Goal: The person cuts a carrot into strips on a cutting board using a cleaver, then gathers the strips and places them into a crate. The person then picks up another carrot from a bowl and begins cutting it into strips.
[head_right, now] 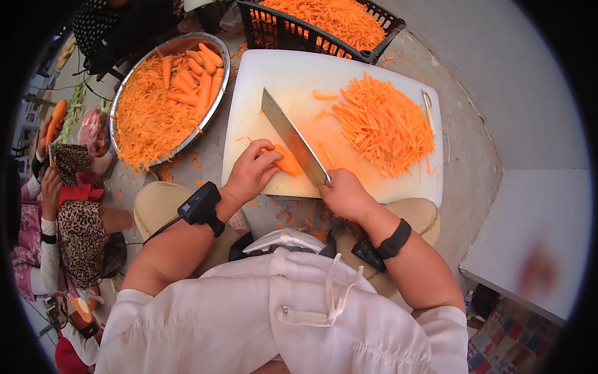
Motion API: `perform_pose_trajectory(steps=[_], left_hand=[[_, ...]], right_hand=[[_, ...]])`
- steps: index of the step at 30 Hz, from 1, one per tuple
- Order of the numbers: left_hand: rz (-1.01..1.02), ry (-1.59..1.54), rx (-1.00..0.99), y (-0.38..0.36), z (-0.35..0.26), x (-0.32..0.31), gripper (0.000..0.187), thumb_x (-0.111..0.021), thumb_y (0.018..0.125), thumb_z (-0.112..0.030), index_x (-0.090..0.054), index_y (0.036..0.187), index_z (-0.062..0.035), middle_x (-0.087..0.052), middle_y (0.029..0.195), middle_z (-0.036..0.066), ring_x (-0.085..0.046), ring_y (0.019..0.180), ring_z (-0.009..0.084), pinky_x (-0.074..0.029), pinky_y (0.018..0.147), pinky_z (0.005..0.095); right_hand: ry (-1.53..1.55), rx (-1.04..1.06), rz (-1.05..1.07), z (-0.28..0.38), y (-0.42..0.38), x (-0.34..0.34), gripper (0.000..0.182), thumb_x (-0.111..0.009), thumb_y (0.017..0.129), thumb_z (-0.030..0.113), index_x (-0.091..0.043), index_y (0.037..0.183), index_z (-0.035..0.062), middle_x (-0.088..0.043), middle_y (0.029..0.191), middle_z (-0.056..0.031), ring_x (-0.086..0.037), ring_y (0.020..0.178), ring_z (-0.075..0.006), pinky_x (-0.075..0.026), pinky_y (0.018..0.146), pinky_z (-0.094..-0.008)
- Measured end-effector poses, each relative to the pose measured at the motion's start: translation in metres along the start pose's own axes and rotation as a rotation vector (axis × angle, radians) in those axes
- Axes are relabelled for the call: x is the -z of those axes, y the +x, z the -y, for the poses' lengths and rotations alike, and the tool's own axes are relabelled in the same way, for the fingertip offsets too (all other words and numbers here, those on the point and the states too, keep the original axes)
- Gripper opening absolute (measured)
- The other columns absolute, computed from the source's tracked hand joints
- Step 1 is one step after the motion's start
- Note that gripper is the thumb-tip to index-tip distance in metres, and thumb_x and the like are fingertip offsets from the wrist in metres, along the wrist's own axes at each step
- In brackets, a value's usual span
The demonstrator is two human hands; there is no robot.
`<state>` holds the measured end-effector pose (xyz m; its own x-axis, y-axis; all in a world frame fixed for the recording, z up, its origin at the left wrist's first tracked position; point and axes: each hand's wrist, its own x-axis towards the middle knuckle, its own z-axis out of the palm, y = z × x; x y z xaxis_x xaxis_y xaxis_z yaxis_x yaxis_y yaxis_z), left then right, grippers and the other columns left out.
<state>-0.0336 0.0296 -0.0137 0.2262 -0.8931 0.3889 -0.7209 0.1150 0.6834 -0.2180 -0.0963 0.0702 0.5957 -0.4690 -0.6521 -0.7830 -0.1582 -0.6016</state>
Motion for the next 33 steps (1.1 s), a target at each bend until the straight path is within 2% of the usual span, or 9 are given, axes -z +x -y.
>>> perform_pose_trajectory(steps=[4, 7, 11, 15, 19, 21, 24, 28, 33], left_hand=[[-0.007, -0.006, -0.01, 0.0, 0.001, -0.001, 0.028, -0.068, 0.07, -0.002, -0.059, 0.096, -0.0063, -0.048, 0.105, 0.009, -0.055, 0.077, 0.0222, -0.048, 0.07, 0.0316], [-0.009, 0.011, -0.02, 0.0, -0.001, 0.0, 0.028, -0.068, 0.07, -0.003, -0.059, 0.096, -0.0067, -0.048, 0.105, 0.009, -0.056, 0.08, 0.0233, -0.048, 0.072, 0.032], [-0.013, 0.037, -0.029, 0.0, -0.003, 0.001, 0.029, -0.069, 0.07, -0.003, -0.059, 0.096, -0.0069, -0.048, 0.105, 0.01, -0.056, 0.081, 0.0238, -0.048, 0.073, 0.0321], [-0.022, 0.04, -0.034, 0.001, -0.002, 0.001, 0.029, -0.07, 0.069, -0.004, -0.059, 0.096, -0.0072, -0.048, 0.106, 0.01, -0.056, 0.082, 0.0242, -0.048, 0.074, 0.0323], [0.002, 0.033, -0.008, 0.0, -0.004, 0.001, 0.03, -0.07, 0.069, -0.004, -0.059, 0.096, -0.0073, -0.048, 0.105, 0.009, -0.057, 0.082, 0.0242, -0.049, 0.074, 0.0326], [-0.009, 0.045, -0.021, 0.001, -0.005, 0.002, 0.03, -0.07, 0.069, -0.004, -0.059, 0.096, -0.0073, -0.048, 0.106, 0.009, -0.056, 0.081, 0.0239, -0.049, 0.074, 0.0326], [-0.018, 0.048, -0.02, 0.0, -0.005, 0.001, 0.029, -0.07, 0.069, -0.004, -0.059, 0.096, -0.0072, -0.048, 0.106, 0.009, -0.056, 0.08, 0.0236, -0.049, 0.073, 0.0325], [0.0, 0.027, 0.011, 0.001, -0.008, 0.004, 0.026, -0.068, 0.07, -0.004, -0.058, 0.094, -0.007, -0.048, 0.105, 0.01, -0.055, 0.086, 0.0258, -0.048, 0.077, 0.0329], [-0.006, 0.015, 0.005, 0.003, -0.005, 0.003, 0.027, -0.068, 0.07, -0.004, -0.058, 0.094, -0.0068, -0.048, 0.104, 0.009, -0.056, 0.082, 0.0239, -0.048, 0.074, 0.0321]], right_hand=[[-0.342, 0.116, -0.098, 0.001, 0.007, 0.009, 0.021, -0.054, 0.076, 0.014, -0.058, 0.078, -0.0065, -0.059, 0.07, -0.0259, -0.059, 0.07, -0.0395, -0.048, 0.069, -0.0428], [-0.369, 0.1, -0.181, -0.008, 0.012, 0.023, 0.022, -0.053, 0.075, 0.014, -0.06, 0.08, -0.0063, -0.058, 0.074, -0.0282, -0.059, 0.075, -0.0415, -0.048, 0.071, -0.0439], [-0.331, 0.08, -0.308, -0.023, 0.013, 0.042, 0.023, -0.052, 0.074, 0.013, -0.06, 0.083, -0.0069, -0.058, 0.073, -0.028, -0.059, 0.074, -0.0412, -0.048, 0.07, -0.0436], [-0.058, -0.082, -0.192, 0.003, -0.01, 0.046, 0.023, -0.051, 0.076, 0.013, -0.058, 0.082, -0.0076, -0.056, 0.064, -0.0227, -0.057, 0.059, -0.0354, -0.049, 0.063, -0.04], [-0.017, -0.032, -0.205, 0.004, -0.011, 0.048, 0.02, -0.052, 0.077, 0.013, -0.056, 0.081, -0.0064, -0.055, 0.061, -0.0202, -0.055, 0.055, -0.0325, -0.048, 0.06, -0.0388], [-0.197, 0.169, -0.357, 0.009, -0.011, 0.055, 0.017, -0.053, 0.077, 0.012, -0.056, 0.079, -0.0052, -0.054, 0.06, -0.02, -0.054, 0.054, -0.033, -0.046, 0.058, -0.0391], [-0.318, 0.287, -0.431, 0.034, -0.021, 0.069, 0.017, -0.054, 0.076, 0.012, -0.056, 0.077, -0.0045, -0.054, 0.06, -0.0202, -0.054, 0.055, -0.0341, -0.045, 0.058, -0.0405], [-0.337, 0.27, -0.392, 0.046, -0.022, 0.078, 0.018, -0.055, 0.076, 0.014, -0.057, 0.076, -0.0037, -0.055, 0.061, -0.0217, -0.055, 0.058, -0.0356, -0.045, 0.06, -0.042], [-0.636, 0.181, -0.301, -0.004, 0.035, 0.058, 0.019, -0.055, 0.076, 0.014, -0.063, 0.079, -0.0033, -0.06, 0.074, -0.0261, -0.06, 0.071, -0.0381, -0.048, 0.068, -0.0426]])
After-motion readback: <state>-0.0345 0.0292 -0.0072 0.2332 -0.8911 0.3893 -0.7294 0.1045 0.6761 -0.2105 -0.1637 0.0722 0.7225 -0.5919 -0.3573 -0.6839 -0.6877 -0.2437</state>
